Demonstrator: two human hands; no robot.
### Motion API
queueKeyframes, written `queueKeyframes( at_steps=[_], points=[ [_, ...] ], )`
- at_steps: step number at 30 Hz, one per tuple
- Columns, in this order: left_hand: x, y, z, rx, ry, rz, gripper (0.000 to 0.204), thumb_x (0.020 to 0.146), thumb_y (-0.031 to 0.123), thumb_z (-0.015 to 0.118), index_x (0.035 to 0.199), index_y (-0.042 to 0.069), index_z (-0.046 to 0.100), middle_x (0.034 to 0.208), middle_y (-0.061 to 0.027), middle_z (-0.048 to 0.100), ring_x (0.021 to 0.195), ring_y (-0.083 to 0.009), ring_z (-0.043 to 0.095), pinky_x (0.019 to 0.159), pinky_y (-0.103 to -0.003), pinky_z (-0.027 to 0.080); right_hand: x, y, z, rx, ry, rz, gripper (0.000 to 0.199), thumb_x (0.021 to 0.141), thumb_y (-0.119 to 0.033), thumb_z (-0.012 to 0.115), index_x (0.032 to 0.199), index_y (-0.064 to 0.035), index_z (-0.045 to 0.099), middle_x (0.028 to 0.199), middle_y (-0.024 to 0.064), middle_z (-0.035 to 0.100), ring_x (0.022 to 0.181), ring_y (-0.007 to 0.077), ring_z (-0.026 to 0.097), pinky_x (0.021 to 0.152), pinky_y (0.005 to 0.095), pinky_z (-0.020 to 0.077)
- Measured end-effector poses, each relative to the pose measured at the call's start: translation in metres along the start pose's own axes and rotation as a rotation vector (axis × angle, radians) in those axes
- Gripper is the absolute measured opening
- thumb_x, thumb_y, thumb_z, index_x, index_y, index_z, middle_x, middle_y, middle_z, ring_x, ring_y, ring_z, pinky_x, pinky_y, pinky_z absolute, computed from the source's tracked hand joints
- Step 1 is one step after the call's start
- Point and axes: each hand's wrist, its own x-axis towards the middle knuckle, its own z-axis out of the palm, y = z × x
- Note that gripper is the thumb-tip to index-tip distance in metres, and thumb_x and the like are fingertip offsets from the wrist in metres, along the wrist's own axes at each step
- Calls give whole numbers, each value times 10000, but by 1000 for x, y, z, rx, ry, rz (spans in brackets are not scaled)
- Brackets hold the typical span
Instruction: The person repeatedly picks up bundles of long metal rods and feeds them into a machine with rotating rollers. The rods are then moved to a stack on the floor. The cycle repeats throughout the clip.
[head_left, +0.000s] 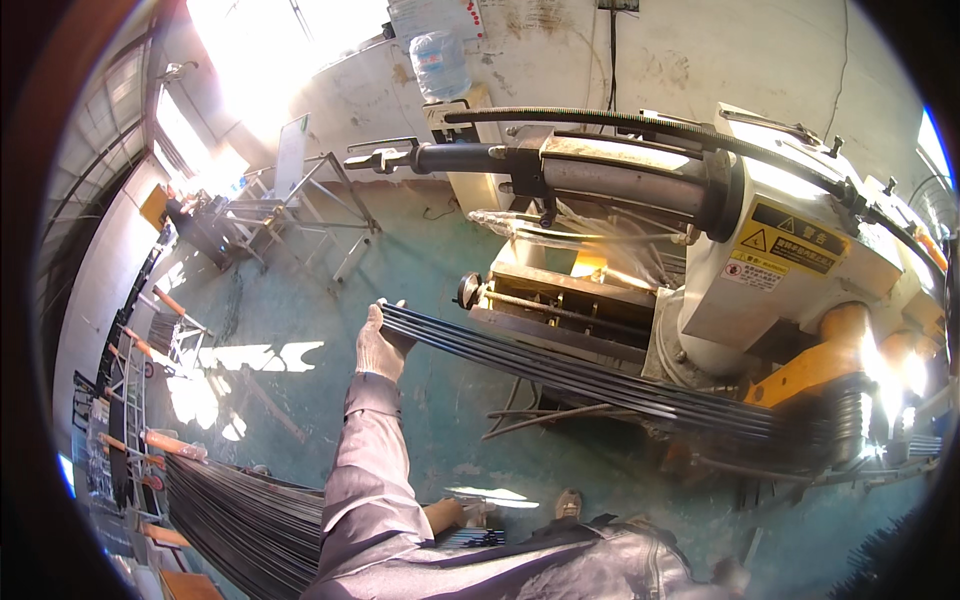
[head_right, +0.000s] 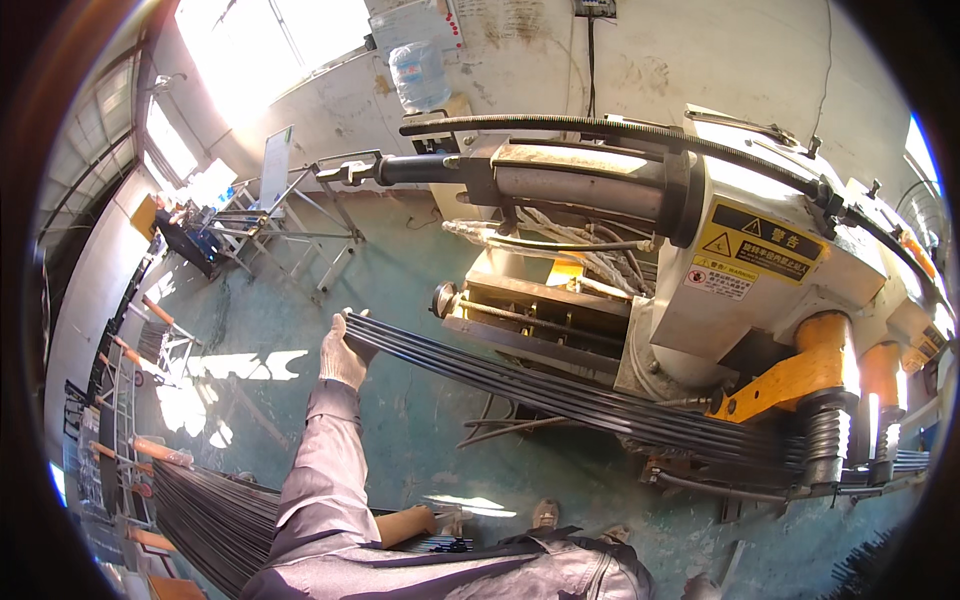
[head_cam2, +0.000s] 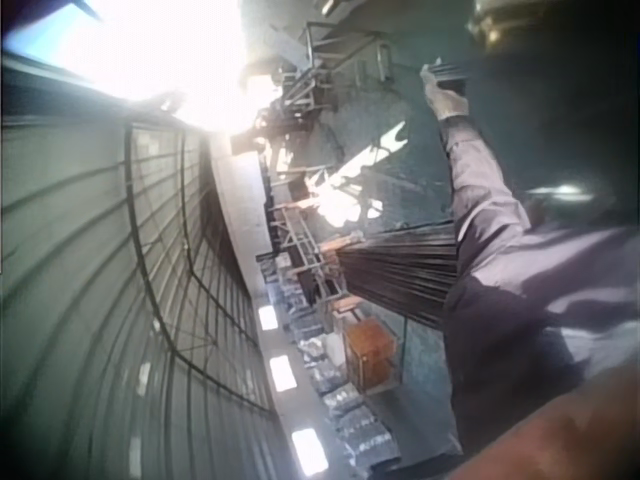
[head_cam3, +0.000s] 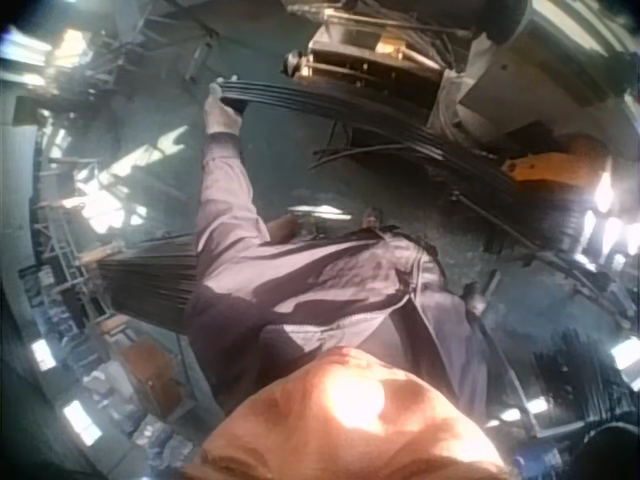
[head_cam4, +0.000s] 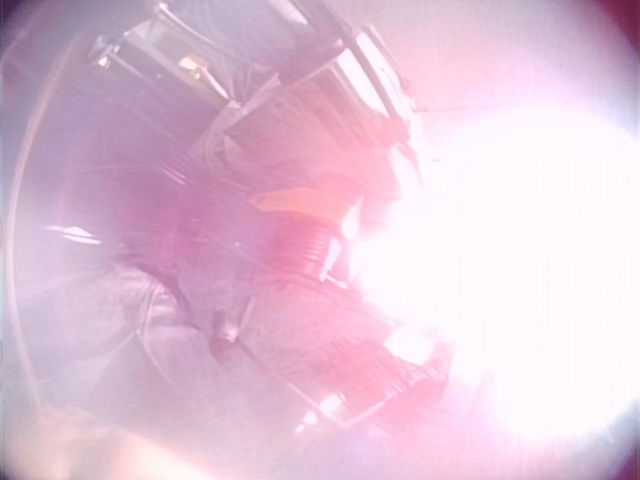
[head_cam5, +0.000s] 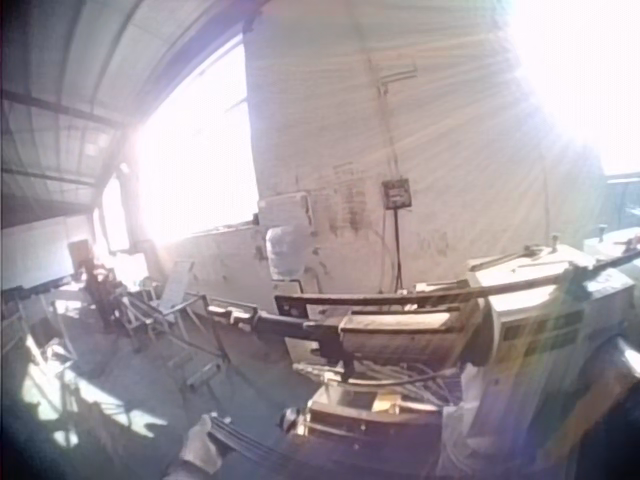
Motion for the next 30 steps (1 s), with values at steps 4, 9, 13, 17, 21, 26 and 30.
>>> queueKeyframes(
  at_steps=[4,9,13,17,21,26,30],
  points=[
    [-11,9,-12,122,19,-94,521,1139,574,690,1530,229,689,1339,-70,774,1208,-332,747,1096,-635,602,-7,-9,-5,929,108,133,130,988,-250,742,908,-154,778,810,71,736,728,257,711,584,412,566],
    [7,17,-36,330,-26,-126,628,1148,681,610,1614,262,651,1431,-38,760,1271,-271,750,1108,-535,612,-53,-74,-76,1561,113,687,309,1036,-305,671,927,-49,805,827,52,761,723,190,709,668,363,554],
    [33,14,-46,228,-3,-61,675,1214,604,497,1598,65,630,1494,-118,729,1347,-310,712,1194,-493,566,-64,-104,-135,1526,121,557,379,1026,-356,714,1079,-7,852,918,60,825,776,164,733,694,346,563],
    [14,-14,-44,362,127,149,678,1233,555,462,1577,-5,630,1537,-172,695,1393,-338,681,1258,-501,508,-54,-98,-145,1521,66,583,404,1044,-375,726,1086,6,855,936,80,836,814,172,757,721,341,573],
    [-41,-82,-28,68,285,-21,677,1186,513,614,1572,-43,594,1591,-205,651,1421,-404,661,1249,-578,547,-33,-64,-125,1493,-21,588,406,1040,-375,729,1060,7,863,923,84,838,819,185,767,738,347,585],
    [-112,-229,-13,49,446,-9,728,1170,568,590,1596,-22,590,1670,-204,611,1522,-398,585,1267,-560,500,20,-11,-104,1400,-209,645,353,1087,-346,702,1047,-17,824,888,80,807,736,192,731,643,353,554],
    [-197,-296,26,54,167,-572,518,1204,504,486,1509,144,699,1418,-141,793,1379,-351,703,1167,-568,552,77,37,-89,997,-181,380,436,1039,-389,702,1083,11,868,992,164,870,907,280,828,860,399,624]
  ],
)
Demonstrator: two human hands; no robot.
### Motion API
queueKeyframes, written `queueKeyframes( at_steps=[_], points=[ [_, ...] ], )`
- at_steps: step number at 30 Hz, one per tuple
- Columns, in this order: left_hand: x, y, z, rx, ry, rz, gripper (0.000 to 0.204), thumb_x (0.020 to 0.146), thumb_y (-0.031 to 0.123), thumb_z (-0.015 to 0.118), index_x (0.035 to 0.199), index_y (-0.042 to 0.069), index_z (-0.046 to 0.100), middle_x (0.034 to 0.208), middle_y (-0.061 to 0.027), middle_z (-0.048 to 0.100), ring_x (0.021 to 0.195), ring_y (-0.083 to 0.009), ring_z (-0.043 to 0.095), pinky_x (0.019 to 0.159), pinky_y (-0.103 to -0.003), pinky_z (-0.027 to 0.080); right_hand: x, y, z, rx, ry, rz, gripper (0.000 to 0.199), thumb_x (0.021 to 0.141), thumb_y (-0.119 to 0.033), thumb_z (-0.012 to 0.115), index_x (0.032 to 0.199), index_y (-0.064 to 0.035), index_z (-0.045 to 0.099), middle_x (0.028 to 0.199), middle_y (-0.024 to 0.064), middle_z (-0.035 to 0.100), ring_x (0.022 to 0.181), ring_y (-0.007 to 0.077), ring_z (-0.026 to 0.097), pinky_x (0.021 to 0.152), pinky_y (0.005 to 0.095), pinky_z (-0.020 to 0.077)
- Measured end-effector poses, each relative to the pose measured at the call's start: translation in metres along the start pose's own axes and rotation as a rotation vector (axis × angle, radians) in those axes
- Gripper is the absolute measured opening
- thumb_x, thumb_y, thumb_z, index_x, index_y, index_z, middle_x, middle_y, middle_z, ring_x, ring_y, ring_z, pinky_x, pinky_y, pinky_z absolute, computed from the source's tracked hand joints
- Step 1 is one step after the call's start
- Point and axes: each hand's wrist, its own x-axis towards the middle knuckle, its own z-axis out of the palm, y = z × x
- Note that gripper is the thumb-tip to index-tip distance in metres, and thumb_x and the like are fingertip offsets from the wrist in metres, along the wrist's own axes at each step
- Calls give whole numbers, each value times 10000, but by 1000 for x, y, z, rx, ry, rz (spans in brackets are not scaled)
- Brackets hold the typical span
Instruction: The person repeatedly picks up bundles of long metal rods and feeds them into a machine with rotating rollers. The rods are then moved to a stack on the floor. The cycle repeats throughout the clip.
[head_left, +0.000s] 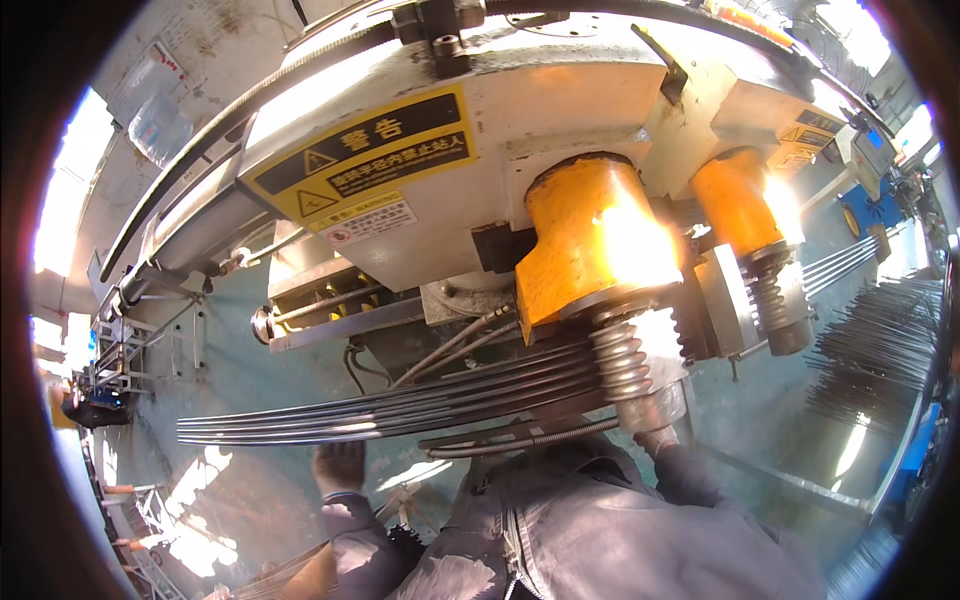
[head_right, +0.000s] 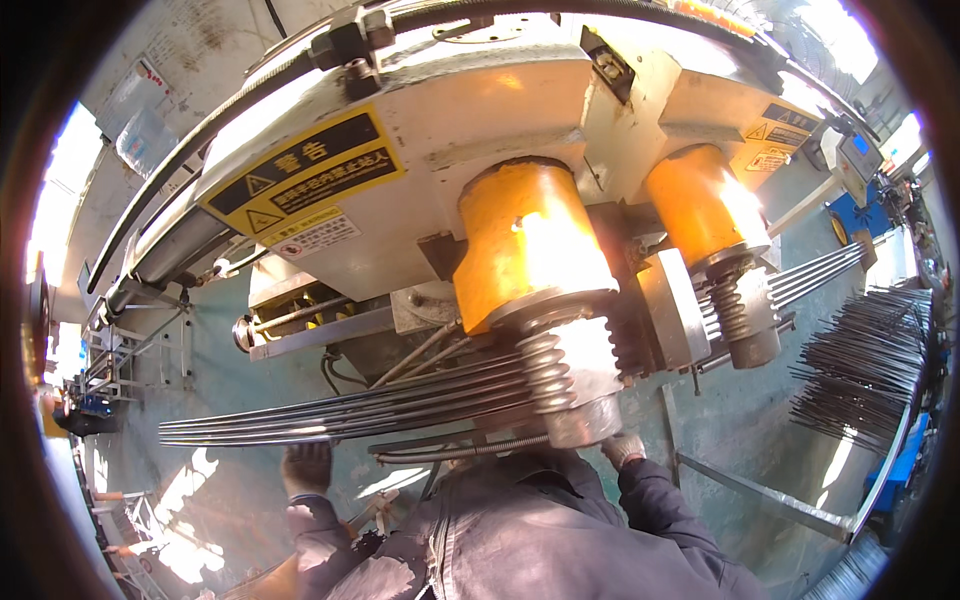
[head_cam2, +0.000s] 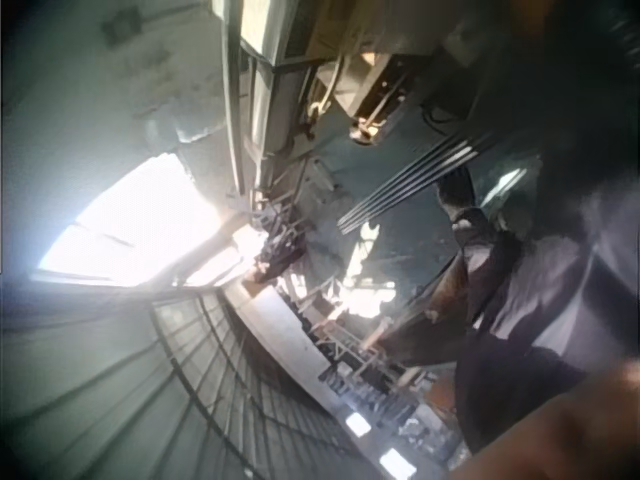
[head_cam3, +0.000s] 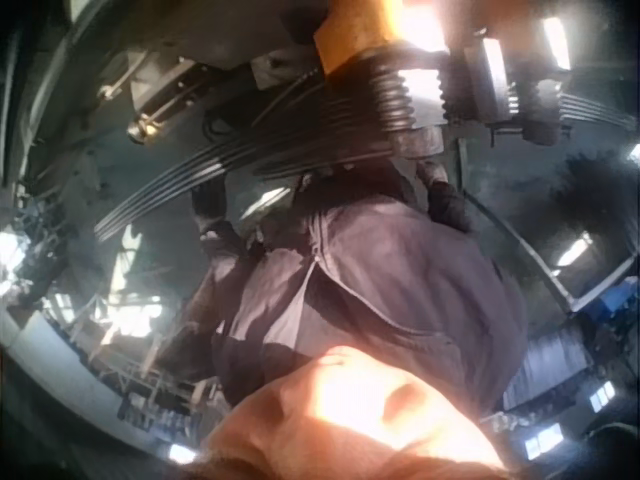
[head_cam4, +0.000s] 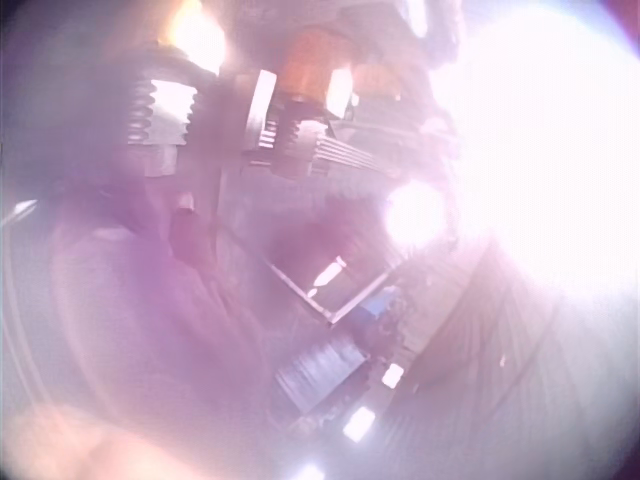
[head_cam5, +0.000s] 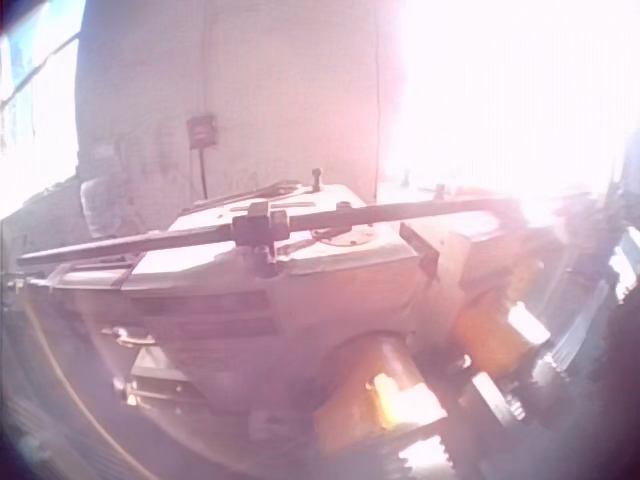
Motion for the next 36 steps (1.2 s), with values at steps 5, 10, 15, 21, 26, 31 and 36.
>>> queueKeyframes(
  at_steps=[5,10,15,21,26,31,36],
  points=[
    [-60,-97,72,625,-288,166,289,1142,248,615,1356,83,718,1362,-106,801,1297,-313,738,1098,-478,598,59,3,-30,527,49,-258,423,1024,-384,684,1061,0,858,1037,220,858,1028,398,812,953,446,598],
    [-92,-113,93,1607,-276,575,178,1052,122,757,1211,44,741,1206,-133,836,1198,-367,775,988,-424,639,36,-12,-39,381,104,-228,416,1017,-395,680,1038,-23,864,971,182,849,958,334,809,930,432,590],
    [-81,-98,70,2420,-691,1207,97,983,180,723,1007,96,764,1092,-80,760,1113,-315,733,918,-414,624,-62,-2,-31,144,98,-59,426,1012,-413,735,1138,-33,882,1087,203,866,1103,344,824,1003,422,605],
    [-81,-122,51,2409,-942,1572,6,898,146,709,896,146,703,1002,-65,690,1034,-271,694,932,-403,574,-155,23,-40,164,126,24,501,1036,-415,745,1304,-5,850,1269,234,852,1240,394,794,1090,462,588],
    [-93,-124,68,2296,-759,1770,115,964,187,713,856,157,690,988,-65,681,985,-266,701,875,-438,576,-178,-1,-69,301,282,-116,474,1034,-396,733,1291,-14,848,1242,233,850,1216,402,795,1069,453,590],
    [-111,-79,97,2698,-251,1861,114,1014,255,686,942,169,704,1058,-44,702,1034,-262,700,933,-456,557,-189,-71,-111,585,426,-411,361,1061,-304,763,1260,-10,828,1127,173,860,1051,282,807,949,404,609],
    [-125,-26,138,973,-116,862,202,1047,326,692,1084,128,695,1166,-68,705,1103,-264,700,1012,-449,540,-214,-139,-145,733,445,-654,430,1073,-317,780,1398,-35,776,1249,185,848,1152,292,814,1025,396,613]
  ],
)
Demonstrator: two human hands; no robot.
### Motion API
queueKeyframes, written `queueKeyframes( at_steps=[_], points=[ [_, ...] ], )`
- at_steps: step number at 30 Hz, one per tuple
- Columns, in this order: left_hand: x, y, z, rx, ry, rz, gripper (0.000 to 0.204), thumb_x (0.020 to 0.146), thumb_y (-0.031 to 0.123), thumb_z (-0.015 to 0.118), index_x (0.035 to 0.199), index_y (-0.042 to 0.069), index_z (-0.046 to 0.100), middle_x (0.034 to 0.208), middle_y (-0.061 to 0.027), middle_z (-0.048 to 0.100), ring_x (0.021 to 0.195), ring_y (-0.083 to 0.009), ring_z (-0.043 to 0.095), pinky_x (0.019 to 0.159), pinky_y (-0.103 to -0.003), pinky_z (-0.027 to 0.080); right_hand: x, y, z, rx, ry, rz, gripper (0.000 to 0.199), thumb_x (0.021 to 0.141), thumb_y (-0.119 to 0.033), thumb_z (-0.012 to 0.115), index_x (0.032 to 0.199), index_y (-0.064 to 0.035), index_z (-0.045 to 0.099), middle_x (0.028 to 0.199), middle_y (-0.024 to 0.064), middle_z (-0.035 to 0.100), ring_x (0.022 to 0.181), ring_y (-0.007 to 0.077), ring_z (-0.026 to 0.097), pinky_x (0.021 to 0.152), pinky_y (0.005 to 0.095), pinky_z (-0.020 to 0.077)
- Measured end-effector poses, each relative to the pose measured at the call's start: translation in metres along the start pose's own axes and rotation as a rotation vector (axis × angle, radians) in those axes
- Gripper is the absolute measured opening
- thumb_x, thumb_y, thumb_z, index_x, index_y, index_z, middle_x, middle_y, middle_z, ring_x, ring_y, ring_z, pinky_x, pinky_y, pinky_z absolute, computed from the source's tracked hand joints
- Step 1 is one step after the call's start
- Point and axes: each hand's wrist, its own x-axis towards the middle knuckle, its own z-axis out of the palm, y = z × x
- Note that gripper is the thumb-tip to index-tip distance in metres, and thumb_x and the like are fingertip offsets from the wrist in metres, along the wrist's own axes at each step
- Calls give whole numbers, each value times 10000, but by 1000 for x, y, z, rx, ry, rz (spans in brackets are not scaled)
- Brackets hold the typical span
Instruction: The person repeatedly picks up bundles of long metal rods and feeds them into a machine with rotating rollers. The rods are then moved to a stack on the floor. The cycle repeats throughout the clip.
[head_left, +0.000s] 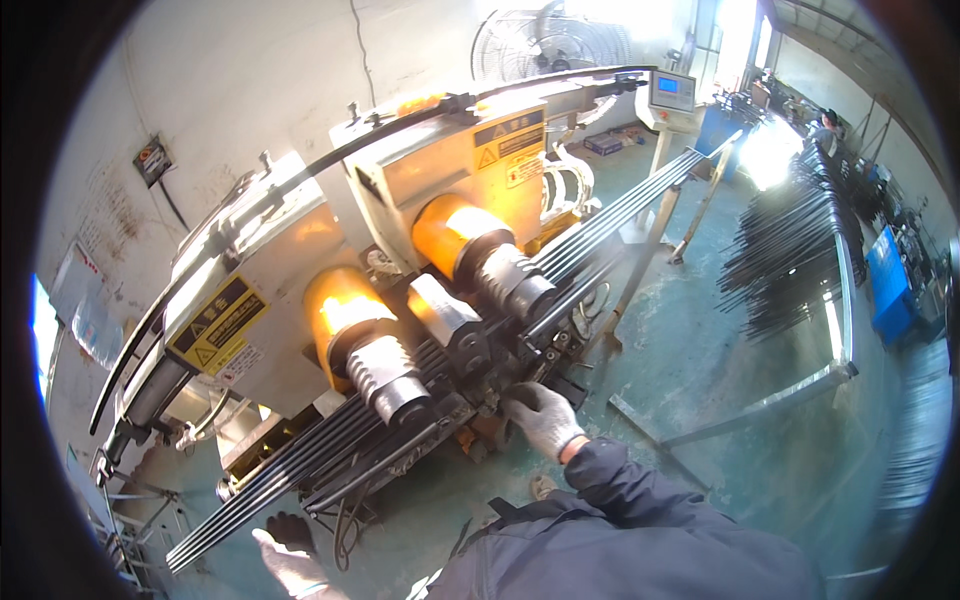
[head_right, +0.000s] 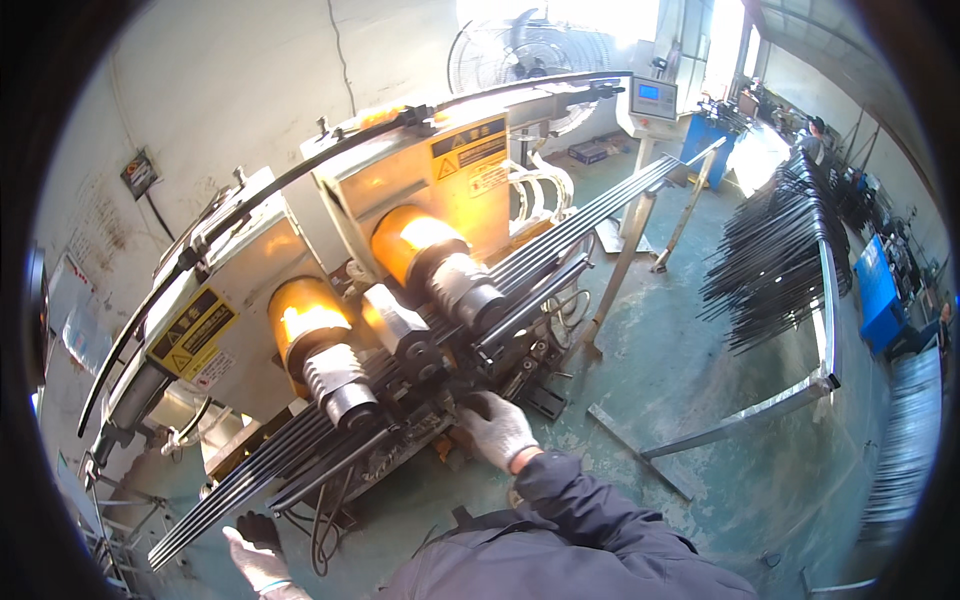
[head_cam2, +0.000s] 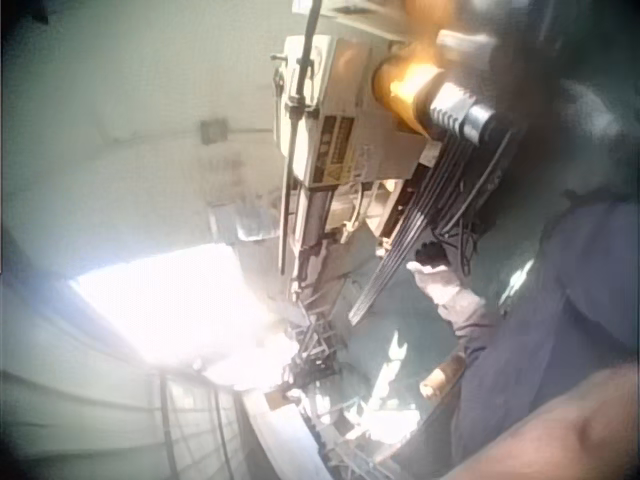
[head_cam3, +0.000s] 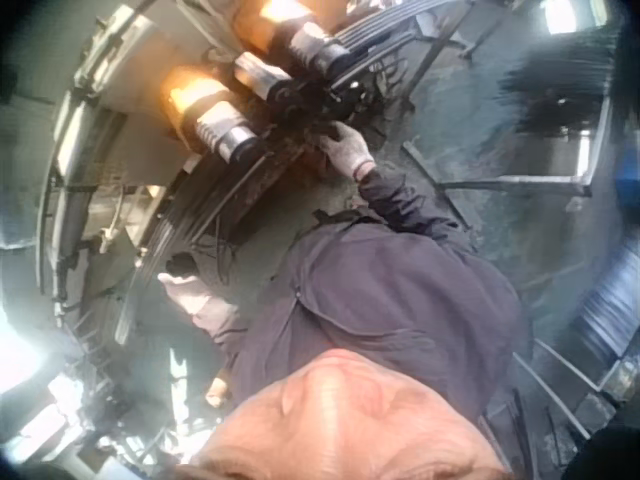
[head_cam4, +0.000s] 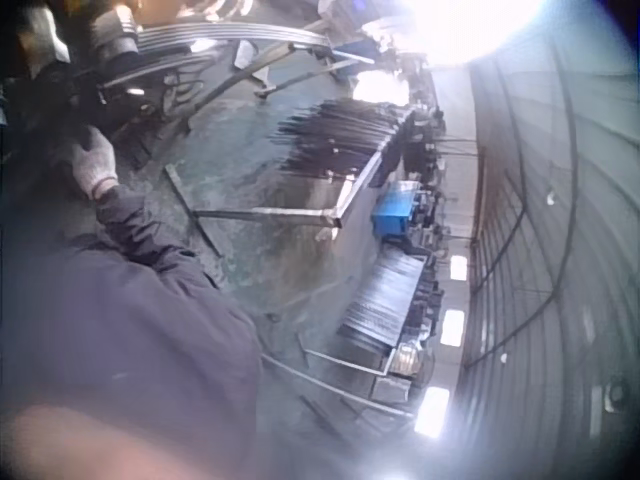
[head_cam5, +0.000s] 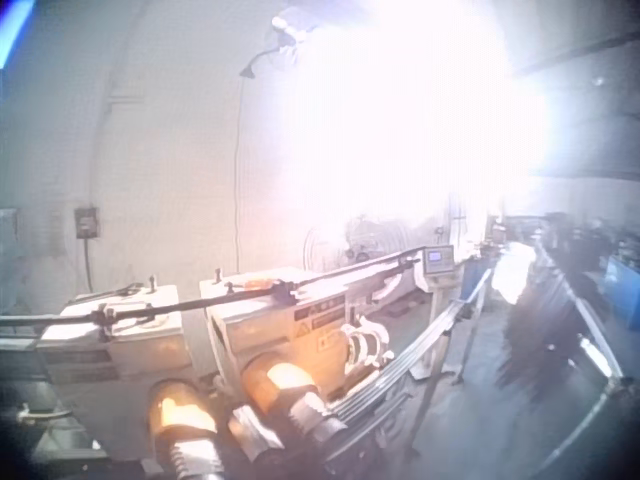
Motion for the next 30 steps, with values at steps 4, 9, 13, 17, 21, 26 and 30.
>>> queueKeyframes(
  at_steps=[4,9,13,17,21,26,30],
  points=[
    [12,37,5,-575,116,-126,314,1073,383,697,1198,95,688,1252,-88,707,1158,-265,699,1075,-444,527,8,-43,12,143,84,-69,552,1068,-335,826,1523,-47,703,1354,218,823,1284,335,792,1093,418,597],
    [23,99,19,-788,7,-71,464,1106,453,703,1341,54,679,1360,-113,710,1226,-267,699,1154,-438,511,21,-72,14,181,137,-119,544,1115,-348,769,1533,-12,683,1395,244,805,1333,350,771,1126,428,578],
    [46,167,5,-789,-104,41,587,1132,510,708,1455,21,672,1447,-132,712,1281,-268,698,1217,-432,498,40,-68,16,187,201,-35,523,1134,-387,704,1540,-58,695,1386,251,803,1333,418,759,1124,472,569],
    [62,238,-5,-668,-40,155,626,1140,483,742,1512,-13,655,1460,-144,716,1286,-247,698,1197,-403,523,80,-51,30,523,206,76,583,1158,-455,659,1517,2,702,1393,304,779,1362,448,721,1122,478,537],
    [66,294,14,-693,-45,175,520,1140,333,764,1515,-12,657,1399,-165,747,1254,-264,721,1137,-417,575,111,-31,45,335,237,-15,565,1184,-484,586,1369,25,747,1282,338,773,1289,537,691,1065,498,544],
    [62,349,52,-479,17,401,482,1155,237,724,1562,-10,642,1374,-158,760,1214,-254,731,1114,-423,578,121,-40,40,426,151,-138,490,1147,-411,661,1376,16,734,1195,272,793,1165,445,765,942,493,585],
    [56,391,78,-510,-132,395,477,1155,201,718,1567,-12,602,1248,-145,772,1131,-245,750,1022,-400,607,118,-73,27,859,-63,47,524,1050,-301,851,1483,-43,705,1292,69,775,1118,206,787,848,376,660]
  ],
)
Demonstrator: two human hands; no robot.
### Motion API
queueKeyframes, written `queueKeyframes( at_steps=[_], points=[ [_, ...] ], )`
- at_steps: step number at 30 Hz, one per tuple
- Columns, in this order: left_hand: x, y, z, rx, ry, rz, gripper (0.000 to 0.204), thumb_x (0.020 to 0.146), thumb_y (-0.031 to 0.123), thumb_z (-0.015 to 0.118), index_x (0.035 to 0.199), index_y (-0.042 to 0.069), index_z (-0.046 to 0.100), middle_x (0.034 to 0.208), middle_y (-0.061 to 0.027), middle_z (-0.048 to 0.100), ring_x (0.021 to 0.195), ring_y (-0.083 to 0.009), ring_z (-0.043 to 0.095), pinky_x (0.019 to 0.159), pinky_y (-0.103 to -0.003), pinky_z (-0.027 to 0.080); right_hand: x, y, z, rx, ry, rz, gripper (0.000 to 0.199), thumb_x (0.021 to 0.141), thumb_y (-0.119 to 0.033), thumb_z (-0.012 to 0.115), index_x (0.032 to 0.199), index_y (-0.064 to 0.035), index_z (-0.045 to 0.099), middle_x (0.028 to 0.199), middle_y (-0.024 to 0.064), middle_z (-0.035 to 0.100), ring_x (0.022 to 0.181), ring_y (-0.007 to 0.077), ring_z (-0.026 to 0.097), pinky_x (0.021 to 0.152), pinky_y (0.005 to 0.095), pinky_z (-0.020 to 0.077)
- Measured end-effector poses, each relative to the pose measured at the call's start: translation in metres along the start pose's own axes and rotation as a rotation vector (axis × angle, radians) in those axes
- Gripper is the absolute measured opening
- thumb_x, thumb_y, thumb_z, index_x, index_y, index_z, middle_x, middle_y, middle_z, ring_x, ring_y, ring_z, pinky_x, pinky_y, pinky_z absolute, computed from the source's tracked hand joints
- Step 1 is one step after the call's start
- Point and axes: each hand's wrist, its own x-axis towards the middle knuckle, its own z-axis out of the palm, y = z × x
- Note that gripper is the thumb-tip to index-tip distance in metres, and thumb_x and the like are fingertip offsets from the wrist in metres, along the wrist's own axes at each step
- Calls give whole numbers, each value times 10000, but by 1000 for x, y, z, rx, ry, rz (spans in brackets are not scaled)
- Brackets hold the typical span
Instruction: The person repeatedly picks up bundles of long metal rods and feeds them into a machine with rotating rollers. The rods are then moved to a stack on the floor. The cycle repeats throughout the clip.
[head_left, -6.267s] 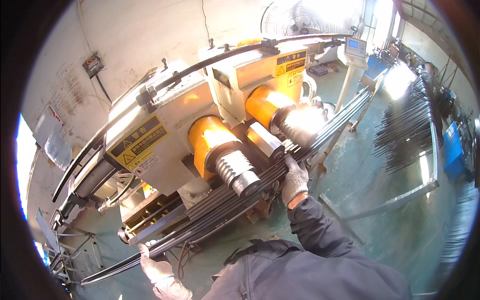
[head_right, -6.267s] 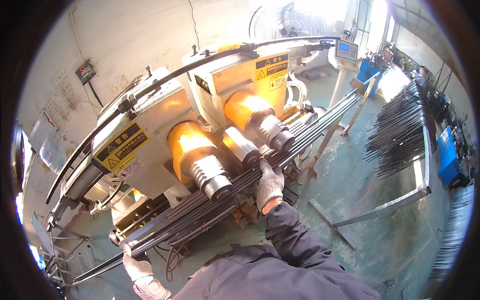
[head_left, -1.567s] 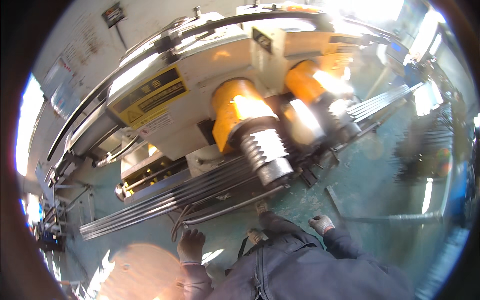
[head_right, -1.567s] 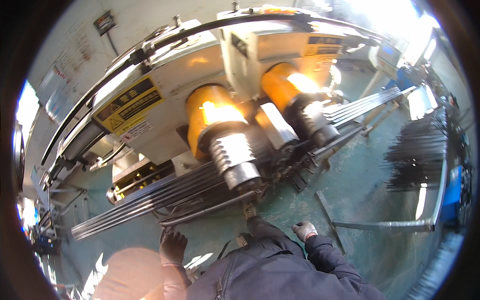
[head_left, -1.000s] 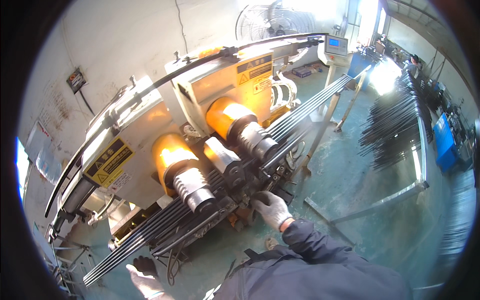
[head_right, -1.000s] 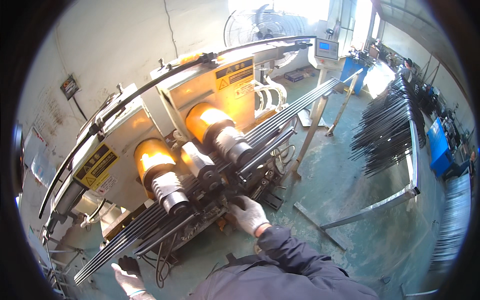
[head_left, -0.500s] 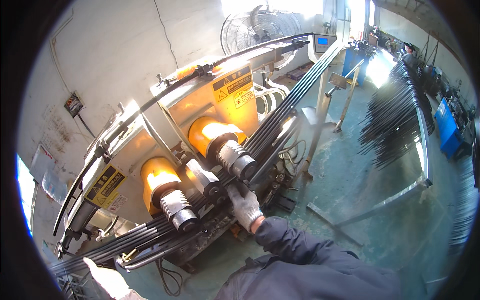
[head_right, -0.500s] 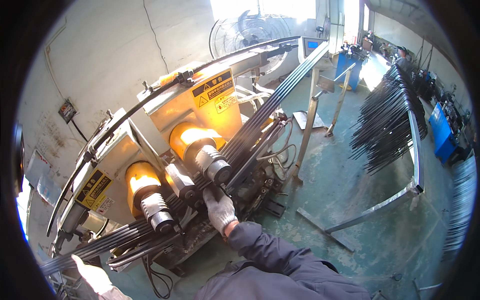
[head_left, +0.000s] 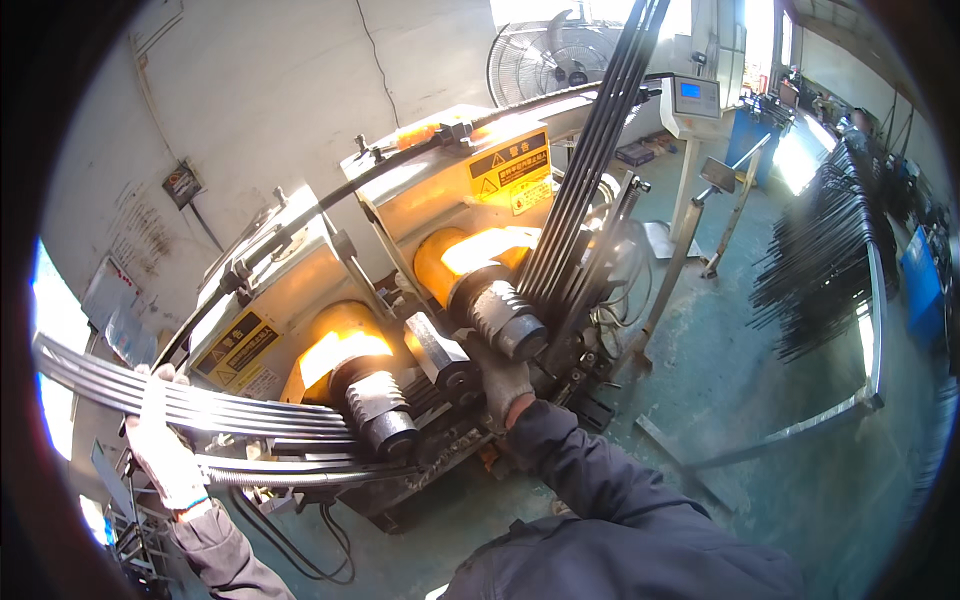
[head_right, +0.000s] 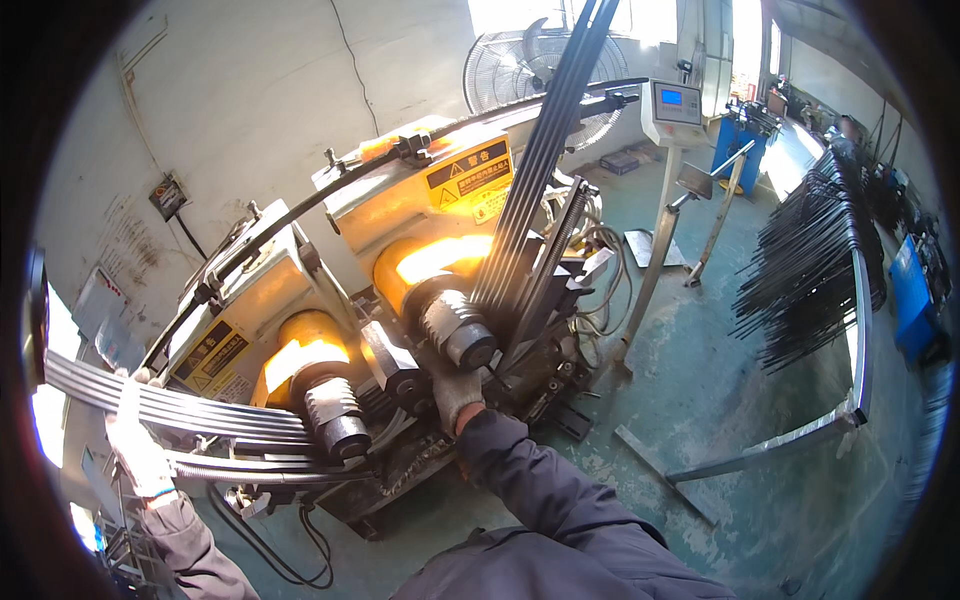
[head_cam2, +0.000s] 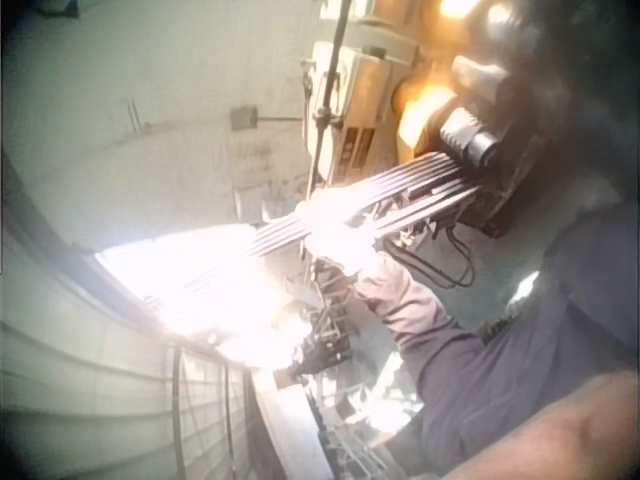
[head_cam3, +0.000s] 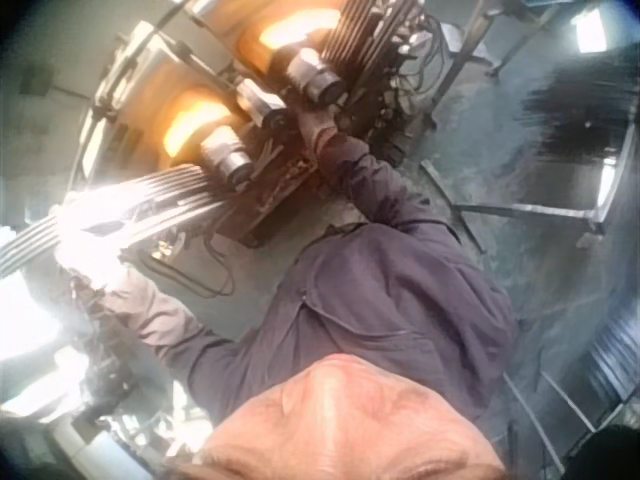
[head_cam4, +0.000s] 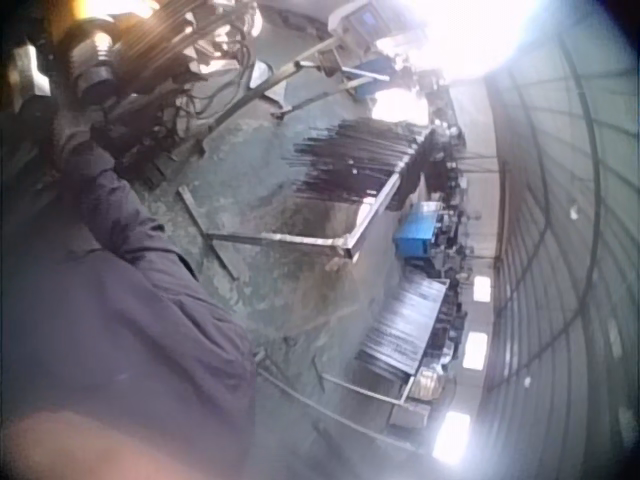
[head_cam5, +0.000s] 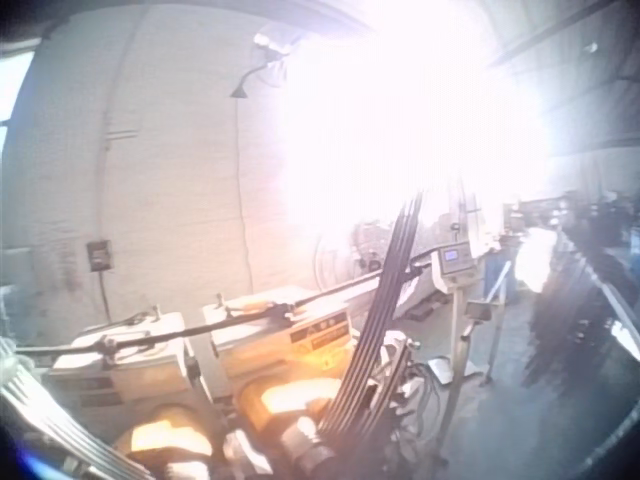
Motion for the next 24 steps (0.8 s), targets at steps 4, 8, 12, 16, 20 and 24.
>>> queueKeyframes(
  at_steps=[4,8,12,16,20,24],
  points=[
    [5,27,47,166,-186,52,501,1141,199,732,1553,-28,560,1194,-143,783,1067,-217,760,987,-376,609,0,-14,13,72,54,-5,450,1066,-291,836,1431,-47,736,1190,71,794,1011,166,777,786,342,644],
    [-5,57,99,491,-281,127,467,1106,248,790,1440,-55,670,1204,-109,768,1106,-202,729,1035,-344,558,9,0,5,9,22,-122,453,1049,-271,856,1425,-49,738,1239,84,784,1062,178,773,801,355,649],
    [-20,67,147,483,-362,190,420,1041,219,844,1372,-20,744,1116,-67,762,903,-139,707,850,-318,577,23,22,-12,-246,24,-246,644,1042,-362,871,1537,6,685,1474,124,746,1292,243,731,1047,403,615],
    [-24,71,161,751,-239,217,400,1042,222,867,1364,8,764,1007,-32,753,871,-97,672,770,-307,539,30,28,-15,-285,-42,-349,587,1046,-353,866,1489,2,715,1379,114,780,1236,239,754,994,404,626],
    [-21,68,154,770,-406,530,391,1055,223,846,1357,-12,764,1039,-48,762,917,-113,690,817,-306,545,18,13,-9,18,-59,-8,526,1059,-344,849,1449,-13,730,1278,99,797,1108,222,790,841,388,663],
    [-20,67,151,881,-352,475,368,1061,209,842,1336,-22,761,1054,-77,767,947,-132,711,828,-320,565,6,-3,-4,69,-60,139,454,1078,-332,825,1411,-32,755,1253,97,801,1063,213,800,745,363,672]
  ],
)
